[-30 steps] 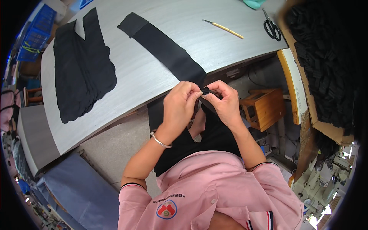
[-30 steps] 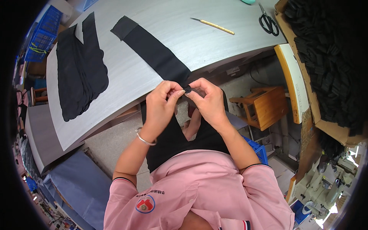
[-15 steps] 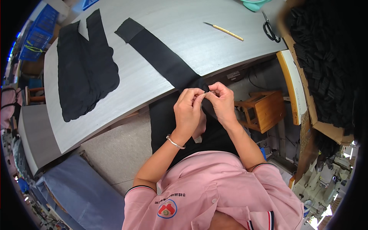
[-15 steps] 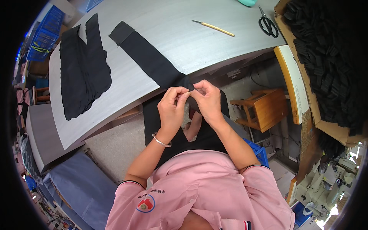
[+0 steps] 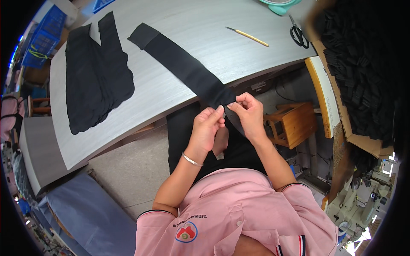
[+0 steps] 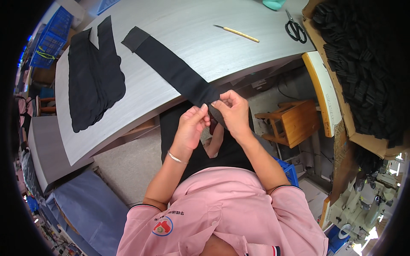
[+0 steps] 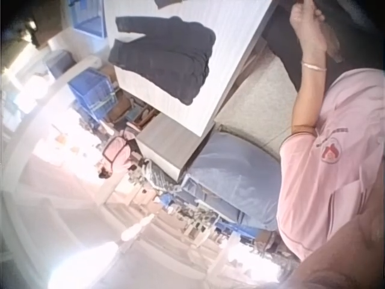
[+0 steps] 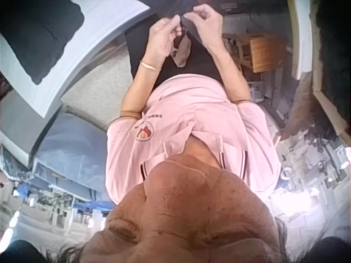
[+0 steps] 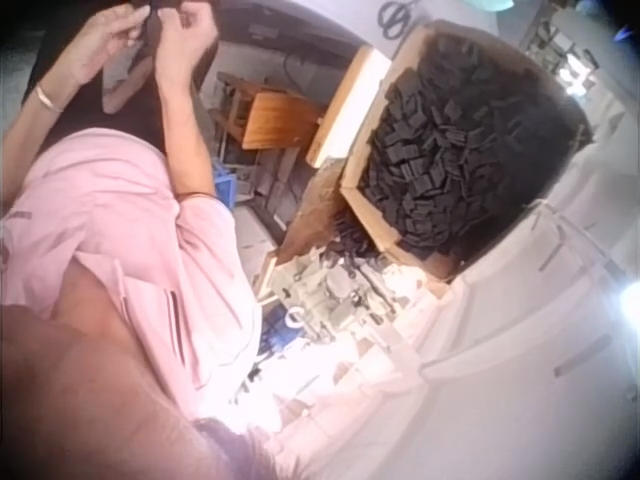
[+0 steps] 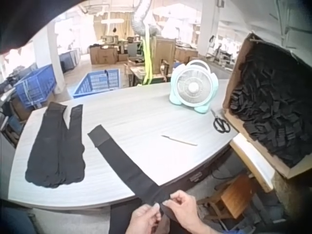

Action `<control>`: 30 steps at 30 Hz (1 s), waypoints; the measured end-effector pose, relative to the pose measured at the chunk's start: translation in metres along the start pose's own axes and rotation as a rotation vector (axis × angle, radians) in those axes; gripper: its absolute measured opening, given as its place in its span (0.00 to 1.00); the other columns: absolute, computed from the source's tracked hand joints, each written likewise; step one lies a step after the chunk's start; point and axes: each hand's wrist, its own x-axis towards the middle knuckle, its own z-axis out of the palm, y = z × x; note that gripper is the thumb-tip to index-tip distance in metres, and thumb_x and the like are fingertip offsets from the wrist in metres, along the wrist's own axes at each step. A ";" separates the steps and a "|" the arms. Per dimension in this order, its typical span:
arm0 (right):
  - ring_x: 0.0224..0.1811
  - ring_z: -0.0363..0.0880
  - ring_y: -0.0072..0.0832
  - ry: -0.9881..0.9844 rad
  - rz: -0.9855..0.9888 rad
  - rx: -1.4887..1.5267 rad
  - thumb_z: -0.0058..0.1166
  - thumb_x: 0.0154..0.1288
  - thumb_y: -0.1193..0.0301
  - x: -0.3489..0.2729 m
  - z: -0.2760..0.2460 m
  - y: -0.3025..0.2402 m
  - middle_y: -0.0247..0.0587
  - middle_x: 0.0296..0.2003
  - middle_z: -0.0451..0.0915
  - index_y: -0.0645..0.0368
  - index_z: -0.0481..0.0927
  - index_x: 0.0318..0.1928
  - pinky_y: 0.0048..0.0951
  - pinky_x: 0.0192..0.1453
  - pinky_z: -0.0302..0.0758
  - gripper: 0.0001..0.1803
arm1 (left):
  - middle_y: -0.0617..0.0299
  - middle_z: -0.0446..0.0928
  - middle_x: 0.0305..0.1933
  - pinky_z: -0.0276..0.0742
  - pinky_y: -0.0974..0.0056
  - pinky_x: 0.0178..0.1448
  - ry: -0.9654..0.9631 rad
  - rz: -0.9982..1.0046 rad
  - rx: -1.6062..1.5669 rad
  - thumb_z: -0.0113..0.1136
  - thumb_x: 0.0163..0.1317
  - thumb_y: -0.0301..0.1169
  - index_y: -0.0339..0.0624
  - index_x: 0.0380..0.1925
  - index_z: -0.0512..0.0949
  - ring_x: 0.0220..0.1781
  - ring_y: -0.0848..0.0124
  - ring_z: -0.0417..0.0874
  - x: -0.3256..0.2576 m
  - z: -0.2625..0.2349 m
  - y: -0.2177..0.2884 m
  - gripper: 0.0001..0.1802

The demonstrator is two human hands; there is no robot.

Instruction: Assembling fabric garment components by inserting foam padding into sleeves and tucking the ends.

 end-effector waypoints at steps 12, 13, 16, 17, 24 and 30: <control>0.30 0.75 0.11 0.057 -0.069 -0.071 0.62 0.61 0.81 -0.018 0.013 0.001 0.30 0.27 0.80 0.63 0.77 0.32 0.16 0.35 0.72 0.05 | 0.56 0.82 0.50 0.75 0.63 0.59 -0.101 -0.123 -0.436 0.64 0.69 0.40 0.38 0.50 0.80 0.52 0.69 0.81 0.006 0.019 0.009 0.18; 0.32 0.74 0.10 0.049 -0.067 -0.032 0.61 0.62 0.83 -0.022 0.015 0.002 0.27 0.29 0.79 0.62 0.76 0.32 0.15 0.36 0.71 0.06 | 0.56 0.82 0.50 0.75 0.63 0.59 -0.104 -0.120 -0.441 0.64 0.69 0.40 0.38 0.50 0.80 0.52 0.69 0.81 0.006 0.022 0.007 0.18; 0.31 0.72 0.11 0.152 -0.121 -0.208 0.63 0.60 0.82 -0.027 0.013 0.005 0.30 0.32 0.78 0.63 0.75 0.39 0.17 0.38 0.72 0.10 | 0.53 0.82 0.50 0.76 0.62 0.60 -0.084 0.005 -0.269 0.63 0.69 0.37 0.35 0.49 0.79 0.53 0.67 0.82 0.000 0.035 0.003 0.17; 0.31 0.72 0.12 0.242 -0.165 -0.311 0.63 0.59 0.82 -0.028 0.014 0.004 0.31 0.34 0.77 0.64 0.75 0.42 0.17 0.39 0.72 0.13 | 0.53 0.82 0.50 0.76 0.62 0.60 -0.084 0.005 -0.269 0.63 0.69 0.37 0.35 0.49 0.79 0.53 0.67 0.82 -0.004 0.039 0.001 0.17; 0.31 0.79 0.30 0.117 -0.415 -0.478 0.66 0.54 0.76 -0.018 0.017 -0.004 0.44 0.39 0.82 0.63 0.80 0.43 0.29 0.38 0.77 0.15 | 0.57 0.85 0.39 0.77 0.68 0.50 0.004 0.102 -0.146 0.66 0.66 0.32 0.35 0.42 0.82 0.42 0.72 0.84 -0.006 0.035 -0.003 0.11; 0.29 0.83 0.35 0.143 -0.261 -0.661 0.64 0.59 0.73 -0.013 0.019 0.000 0.47 0.30 0.82 0.64 0.81 0.39 0.31 0.36 0.78 0.10 | 0.62 0.84 0.36 0.75 0.70 0.47 -0.082 -0.056 -0.041 0.66 0.66 0.35 0.37 0.39 0.84 0.38 0.77 0.81 0.000 0.018 0.002 0.11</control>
